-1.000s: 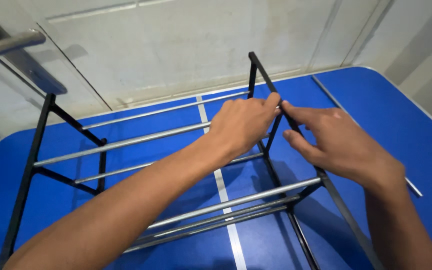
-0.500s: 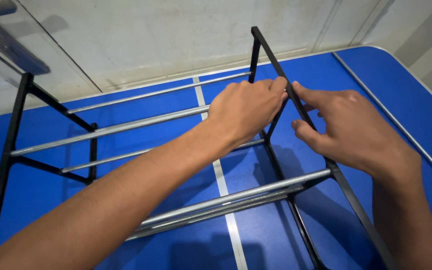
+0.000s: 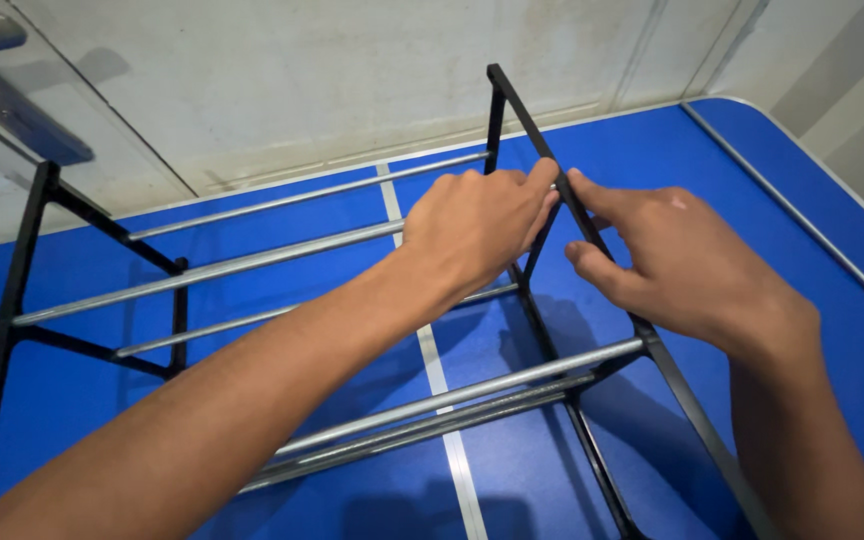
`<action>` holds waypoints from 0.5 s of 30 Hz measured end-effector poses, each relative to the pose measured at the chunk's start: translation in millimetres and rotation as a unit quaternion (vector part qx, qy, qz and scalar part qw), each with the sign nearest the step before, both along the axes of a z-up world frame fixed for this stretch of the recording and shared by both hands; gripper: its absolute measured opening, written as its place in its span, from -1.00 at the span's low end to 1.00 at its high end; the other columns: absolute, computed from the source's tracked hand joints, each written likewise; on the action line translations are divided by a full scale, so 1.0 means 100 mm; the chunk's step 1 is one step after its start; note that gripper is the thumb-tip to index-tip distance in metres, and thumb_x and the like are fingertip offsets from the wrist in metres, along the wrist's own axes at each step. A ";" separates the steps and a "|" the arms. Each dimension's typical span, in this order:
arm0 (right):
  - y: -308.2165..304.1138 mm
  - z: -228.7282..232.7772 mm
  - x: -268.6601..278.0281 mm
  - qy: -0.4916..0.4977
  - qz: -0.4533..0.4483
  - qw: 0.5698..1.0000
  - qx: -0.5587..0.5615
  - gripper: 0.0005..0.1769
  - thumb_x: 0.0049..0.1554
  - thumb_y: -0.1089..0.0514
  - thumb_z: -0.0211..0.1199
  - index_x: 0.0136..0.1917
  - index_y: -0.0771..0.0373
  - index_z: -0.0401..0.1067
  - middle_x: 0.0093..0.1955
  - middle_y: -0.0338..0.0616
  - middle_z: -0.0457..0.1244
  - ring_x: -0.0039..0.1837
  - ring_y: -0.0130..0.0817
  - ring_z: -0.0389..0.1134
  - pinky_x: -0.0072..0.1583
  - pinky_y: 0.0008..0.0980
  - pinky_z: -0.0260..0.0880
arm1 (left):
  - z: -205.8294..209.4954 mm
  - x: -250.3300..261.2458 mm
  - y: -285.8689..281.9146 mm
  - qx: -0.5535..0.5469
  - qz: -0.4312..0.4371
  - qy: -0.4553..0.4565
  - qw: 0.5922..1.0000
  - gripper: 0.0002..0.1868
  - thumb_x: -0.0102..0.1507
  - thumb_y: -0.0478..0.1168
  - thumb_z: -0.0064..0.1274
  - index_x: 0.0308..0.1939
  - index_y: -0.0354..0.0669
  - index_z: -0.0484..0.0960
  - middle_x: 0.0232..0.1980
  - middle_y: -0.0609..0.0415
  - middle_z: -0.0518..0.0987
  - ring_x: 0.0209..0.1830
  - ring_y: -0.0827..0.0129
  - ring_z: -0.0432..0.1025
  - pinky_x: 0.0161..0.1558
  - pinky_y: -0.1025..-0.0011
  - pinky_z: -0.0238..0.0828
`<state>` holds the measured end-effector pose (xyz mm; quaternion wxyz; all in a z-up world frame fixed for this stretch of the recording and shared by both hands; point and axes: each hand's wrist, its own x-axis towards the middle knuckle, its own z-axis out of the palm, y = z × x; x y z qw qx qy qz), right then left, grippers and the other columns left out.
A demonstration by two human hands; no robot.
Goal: The person assembles a metal rack by inserting horizontal rods into vertical supports on a blue table. The person repeatedly inserts and removes rods, adjusting their positions to fit the frame.
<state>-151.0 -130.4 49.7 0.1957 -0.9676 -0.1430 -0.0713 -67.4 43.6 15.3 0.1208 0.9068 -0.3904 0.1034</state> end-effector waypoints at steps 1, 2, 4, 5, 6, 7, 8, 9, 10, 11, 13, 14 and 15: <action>-0.04 -0.04 0.01 -0.007 0.002 1.000 0.001 -0.26 0.07 -0.02 0.22 0.43 0.39 0.28 0.08 0.30 0.38 0.15 0.17 0.42 0.17 -0.01 0.39 | 0.00 0.01 -0.01 -0.001 0.000 -0.003 1.000 -0.68 0.42 0.04 -0.18 -0.01 -0.14 0.40 -0.39 -0.08 0.64 -0.47 -0.11 0.56 -0.52 -0.01 0.46; -0.10 -0.11 0.02 -0.013 0.006 1.000 0.002 -0.27 0.09 -0.03 0.22 0.44 0.41 0.28 0.10 0.30 0.37 0.16 0.17 0.42 0.18 0.00 0.38 | -0.01 0.01 -0.01 -0.002 0.001 -0.004 1.000 -0.68 0.42 0.04 -0.18 -0.01 -0.14 0.40 -0.38 -0.08 0.64 -0.47 -0.10 0.56 -0.52 -0.01 0.46; -0.31 -0.32 0.11 -0.015 -0.001 0.999 0.030 -0.32 0.14 -0.06 0.19 0.42 0.37 0.33 0.14 0.26 0.38 0.15 0.12 0.44 0.19 -0.03 0.39 | -0.03 0.01 -0.01 -0.003 0.001 -0.010 1.000 -0.68 0.42 0.04 -0.17 -0.01 -0.14 0.40 -0.37 -0.09 0.64 -0.47 -0.11 0.56 -0.51 -0.01 0.47; -0.50 -0.43 0.21 -0.010 -0.011 0.998 0.058 -0.37 0.16 -0.08 0.18 0.39 0.32 0.37 0.17 0.21 0.38 0.14 0.07 0.46 0.19 -0.06 0.41 | -0.03 0.01 0.00 -0.002 0.001 -0.015 1.000 -0.68 0.43 0.03 -0.17 0.00 -0.15 0.41 -0.37 -0.10 0.64 -0.46 -0.11 0.56 -0.50 -0.01 0.47; -0.74 -0.53 0.33 -0.006 -0.023 0.996 0.084 -0.41 0.18 -0.09 0.16 0.37 0.27 0.42 0.19 0.16 0.39 0.13 0.01 0.48 0.20 -0.09 0.42 | -0.03 0.01 0.00 -0.002 0.000 -0.021 1.000 -0.68 0.43 0.03 -0.17 0.00 -0.15 0.41 -0.36 -0.10 0.64 -0.45 -0.12 0.56 -0.48 -0.02 0.47; -1.05 -0.62 0.50 -0.026 -0.061 0.990 0.126 -0.47 0.28 -0.11 0.09 0.33 0.29 0.45 0.17 0.17 0.39 0.19 0.02 0.45 0.22 -0.07 0.39 | -0.03 0.01 0.00 -0.015 0.000 -0.027 1.000 -0.69 0.42 0.02 -0.15 -0.01 -0.16 0.42 -0.35 -0.11 0.64 -0.45 -0.14 0.56 -0.48 -0.03 0.47; -1.40 -0.74 0.64 -0.044 -0.103 0.979 0.169 -0.50 0.39 -0.13 0.03 0.29 0.30 0.49 0.15 0.18 0.39 0.24 0.04 0.42 0.24 -0.05 0.36 | -0.03 0.01 -0.04 -0.026 -0.003 -0.032 0.999 -0.70 0.41 0.00 -0.13 -0.02 -0.16 0.43 -0.34 -0.11 0.65 -0.45 -0.15 0.55 -0.48 -0.04 0.47; -1.70 -0.93 0.79 -0.129 -0.161 0.973 0.104 -0.50 0.43 -0.11 0.11 0.34 0.35 0.45 0.25 0.25 0.36 0.32 0.14 0.37 0.33 0.02 0.33 | -0.04 0.01 -0.07 -0.037 -0.007 -0.036 0.999 -0.71 0.39 -0.02 -0.11 -0.03 -0.17 0.45 -0.33 -0.12 0.65 -0.45 -0.17 0.55 -0.47 -0.05 0.47; -1.96 -1.09 0.91 -0.217 -0.215 0.952 0.033 -0.49 0.46 -0.09 0.18 0.38 0.41 0.42 0.34 0.33 0.32 0.40 0.24 0.32 0.41 0.10 0.30 | -0.02 0.01 -0.08 -0.042 -0.009 -0.033 0.999 -0.70 0.39 -0.03 -0.10 -0.03 -0.20 0.45 -0.34 -0.13 0.64 -0.44 -0.17 0.55 -0.46 -0.06 0.47; -2.22 -1.24 0.97 -0.199 -0.276 0.940 -0.030 -0.43 0.34 -0.08 0.24 0.44 0.37 0.39 0.35 0.40 0.27 0.36 0.37 0.25 0.29 0.27 0.24 | 0.01 0.00 -0.07 -0.046 -0.011 -0.030 0.998 -0.70 0.39 -0.03 -0.09 -0.03 -0.22 0.45 -0.35 -0.14 0.64 -0.43 -0.17 0.55 -0.45 -0.06 0.48; -2.56 -1.53 1.10 -0.138 -0.352 0.920 -0.097 -0.29 0.21 -0.08 0.29 0.51 0.30 0.31 0.38 0.43 0.19 0.36 0.49 0.15 0.20 0.52 0.13 | 0.05 0.00 -0.05 -0.061 -0.015 -0.028 0.998 -0.70 0.39 -0.05 -0.07 -0.03 -0.25 0.45 -0.37 -0.15 0.63 -0.42 -0.17 0.55 -0.43 -0.06 0.48; -2.65 -1.69 1.16 -0.093 -0.369 0.919 -0.100 -0.26 0.20 -0.09 0.29 0.54 0.27 0.26 0.40 0.39 0.18 0.39 0.48 0.13 0.22 0.61 0.07 | 0.04 -0.01 -0.04 -0.069 -0.017 -0.026 0.997 -0.70 0.39 -0.06 -0.06 -0.04 -0.26 0.46 -0.38 -0.15 0.63 -0.42 -0.17 0.55 -0.43 -0.06 0.47; -2.70 -1.82 1.21 -0.049 -0.385 0.916 -0.103 -0.22 0.19 -0.09 0.29 0.56 0.24 0.21 0.43 0.35 0.16 0.43 0.48 0.10 0.23 0.70 0.01 | 0.03 0.00 -0.03 -0.076 -0.019 -0.024 0.997 -0.71 0.39 -0.07 -0.05 -0.04 -0.27 0.46 -0.39 -0.15 0.62 -0.43 -0.17 0.55 -0.43 -0.06 0.47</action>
